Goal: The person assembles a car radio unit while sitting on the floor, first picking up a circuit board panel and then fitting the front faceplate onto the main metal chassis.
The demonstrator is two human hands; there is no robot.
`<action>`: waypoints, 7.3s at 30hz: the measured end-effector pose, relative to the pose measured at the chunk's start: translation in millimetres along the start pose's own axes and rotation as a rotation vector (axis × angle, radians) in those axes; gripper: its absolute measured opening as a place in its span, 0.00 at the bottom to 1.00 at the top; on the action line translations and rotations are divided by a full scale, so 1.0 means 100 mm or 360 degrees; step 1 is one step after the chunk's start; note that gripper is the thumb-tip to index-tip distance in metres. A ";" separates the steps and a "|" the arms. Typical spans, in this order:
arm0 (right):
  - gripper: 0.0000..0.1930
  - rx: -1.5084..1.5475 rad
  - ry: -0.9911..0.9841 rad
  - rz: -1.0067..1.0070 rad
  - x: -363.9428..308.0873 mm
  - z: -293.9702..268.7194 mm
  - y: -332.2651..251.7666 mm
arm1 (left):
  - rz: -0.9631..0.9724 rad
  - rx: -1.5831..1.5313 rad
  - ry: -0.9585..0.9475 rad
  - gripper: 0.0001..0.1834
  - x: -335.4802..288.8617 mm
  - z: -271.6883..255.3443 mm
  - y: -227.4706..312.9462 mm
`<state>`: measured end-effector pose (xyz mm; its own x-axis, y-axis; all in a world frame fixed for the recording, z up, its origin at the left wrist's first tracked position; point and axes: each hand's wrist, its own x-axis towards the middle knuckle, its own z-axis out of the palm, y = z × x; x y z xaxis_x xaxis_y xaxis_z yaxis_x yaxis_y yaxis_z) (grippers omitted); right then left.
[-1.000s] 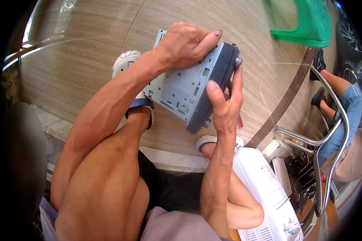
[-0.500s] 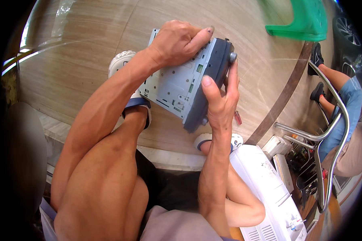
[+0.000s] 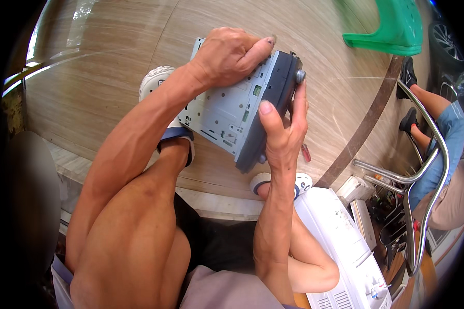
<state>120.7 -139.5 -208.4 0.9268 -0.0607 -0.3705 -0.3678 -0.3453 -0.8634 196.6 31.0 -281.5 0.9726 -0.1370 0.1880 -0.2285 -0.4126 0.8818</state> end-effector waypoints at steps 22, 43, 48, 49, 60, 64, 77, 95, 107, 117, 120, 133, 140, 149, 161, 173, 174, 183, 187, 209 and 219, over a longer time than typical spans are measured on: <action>0.56 0.0119 0.0001 0.0130 -0.03 -0.01 -0.13 | 0.0022 0.0003 0.0022 0.25 -0.01 0.01 0.00; 0.49 0.0086 -0.0019 0.0016 -0.03 -0.03 -0.08 | -0.0030 -0.0015 0.0006 0.27 -0.01 0.01 0.01; 0.56 0.0134 -0.0006 0.0065 -0.04 -0.03 -0.11 | -0.0068 -0.0043 -0.0032 0.27 -0.01 -0.01 0.03; 0.56 0.0134 -0.0009 0.0064 -0.03 -0.02 -0.12 | -0.0062 -0.0043 -0.0021 0.27 -0.01 0.00 0.02; 0.45 0.0172 -0.0072 0.0046 0.01 -0.03 -0.11 | -0.0033 -0.0037 -0.0021 0.27 0.00 0.02 0.03; 0.47 0.0121 -0.0069 0.0040 0.00 -0.02 -0.12 | -0.0028 -0.0002 -0.0022 0.28 -0.01 0.01 0.02; 0.55 0.0031 -0.0035 0.0054 0.01 -0.04 -0.08 | -0.0033 0.0006 -0.0026 0.28 -0.01 0.01 0.03; 0.55 0.0127 -0.0020 0.0045 -0.03 0.05 -0.07 | -0.0014 0.0016 -0.0018 0.28 -0.02 0.02 0.05; 0.49 0.0076 0.0039 -0.0090 -0.12 0.27 -0.17 | -0.0036 0.0007 0.0021 0.27 -0.04 0.03 0.03; 0.42 0.0319 -0.0157 -0.0129 -0.15 0.20 -0.18 | -0.0036 0.0020 -0.0009 0.27 -0.04 0.03 0.04; 0.43 0.0187 -0.0021 -0.0118 -0.15 0.28 -0.18 | -0.0002 0.0024 0.0017 0.27 -0.04 0.05 0.04; 0.43 0.0124 -0.0037 -0.0120 -0.15 0.31 -0.15 | -0.0063 0.0061 0.0017 0.30 -0.04 0.05 0.05; 0.41 0.0155 -0.0125 -0.0163 -0.08 0.19 0.01 | -0.0069 0.0104 -0.0001 0.30 -0.05 0.07 0.06; 0.41 0.0184 -0.0121 -0.0172 -0.09 0.23 0.04 | -0.0110 0.0071 -0.0044 0.30 -0.07 0.08 0.02; 0.44 -0.0096 -0.0065 -0.0199 -0.05 0.10 0.10 | -0.0088 -0.0027 -0.0007 0.28 -0.04 0.02 0.05; 0.50 -0.0239 -0.0052 -0.0157 -0.05 0.06 0.05 | -0.0324 -0.0065 -0.0463 0.46 0.03 -0.17 0.21; 0.52 -0.0267 -0.0052 -0.0161 -0.06 0.06 0.03 | -0.0324 -0.0061 -0.0463 0.46 0.04 -0.16 0.23; 0.51 -0.0265 -0.0090 -0.0195 0.01 0.06 0.03 | -0.0483 0.0020 -0.0674 0.59 0.11 -0.13 0.39; 0.50 -0.0265 -0.0106 -0.0199 0.02 0.05 0.03 | -0.0518 0.0092 -0.0583 0.50 0.12 -0.07 0.37; 0.44 -0.0185 -0.0069 -0.0361 0.12 0.06 0.12 | -0.0491 -0.0090 -0.0359 0.34 0.08 -0.04 0.41; 0.44 -0.0135 0.0009 -0.0228 -0.09 -0.04 0.54 | -0.0256 0.0243 -0.0356 0.33 -0.07 -0.02 0.38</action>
<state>92.8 -161.4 -249.9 0.9698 -0.0103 -0.2436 -0.2244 -0.4286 -0.8752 180.7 18.2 -248.3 0.9669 -0.2470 -0.0635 -0.0929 -0.5732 0.8141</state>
